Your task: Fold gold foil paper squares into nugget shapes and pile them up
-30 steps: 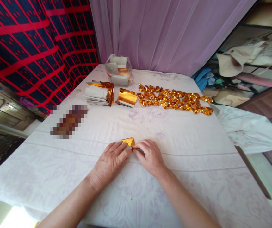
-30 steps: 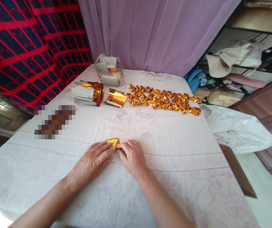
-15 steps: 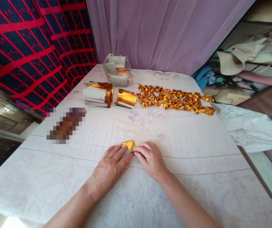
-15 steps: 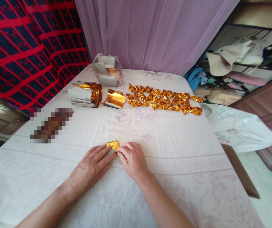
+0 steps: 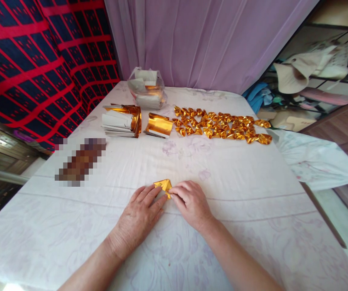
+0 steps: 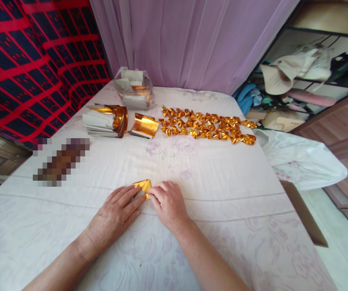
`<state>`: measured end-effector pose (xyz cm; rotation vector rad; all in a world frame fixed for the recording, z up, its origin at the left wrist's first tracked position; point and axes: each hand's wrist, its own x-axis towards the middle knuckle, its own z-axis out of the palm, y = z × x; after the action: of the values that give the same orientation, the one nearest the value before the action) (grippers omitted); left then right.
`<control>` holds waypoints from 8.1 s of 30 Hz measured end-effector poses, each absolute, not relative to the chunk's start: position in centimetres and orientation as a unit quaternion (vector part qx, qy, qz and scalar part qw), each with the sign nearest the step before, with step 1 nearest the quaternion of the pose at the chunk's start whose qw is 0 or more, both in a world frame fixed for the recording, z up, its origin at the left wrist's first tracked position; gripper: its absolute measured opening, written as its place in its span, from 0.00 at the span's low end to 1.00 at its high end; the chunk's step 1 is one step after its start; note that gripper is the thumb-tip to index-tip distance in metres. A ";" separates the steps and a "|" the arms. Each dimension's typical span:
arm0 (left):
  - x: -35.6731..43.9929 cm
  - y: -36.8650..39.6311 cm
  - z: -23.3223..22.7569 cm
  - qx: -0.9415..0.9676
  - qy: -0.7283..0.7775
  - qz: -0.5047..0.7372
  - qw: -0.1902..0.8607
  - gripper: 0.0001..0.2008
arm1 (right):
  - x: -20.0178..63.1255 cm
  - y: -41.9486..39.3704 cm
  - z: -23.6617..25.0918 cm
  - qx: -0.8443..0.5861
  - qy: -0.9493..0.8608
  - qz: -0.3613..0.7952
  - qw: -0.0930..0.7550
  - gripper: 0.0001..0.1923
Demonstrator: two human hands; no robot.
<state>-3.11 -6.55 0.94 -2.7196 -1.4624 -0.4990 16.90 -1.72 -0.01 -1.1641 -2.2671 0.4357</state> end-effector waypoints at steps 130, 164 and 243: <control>-4.0 -5.8 1.0 -0.858 -0.450 -0.245 -0.027 0.09 | 16.2 -2.3 0.1 -0.439 -0.847 0.116 0.278 0.10; -5.8 -3.4 1.7 -0.860 -0.446 -0.214 -0.129 0.17 | 16.4 -2.3 0.2 -0.422 -0.859 0.077 0.281 0.07; -4.0 -2.1 1.6 -0.815 -0.540 -0.182 -0.104 0.08 | 16.3 -2.0 0.3 -0.512 -0.814 0.084 0.263 0.11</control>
<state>-3.97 -2.12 1.65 -2.7451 -1.8197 -0.6116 16.30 -1.97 0.27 -1.3845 -2.2010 0.2277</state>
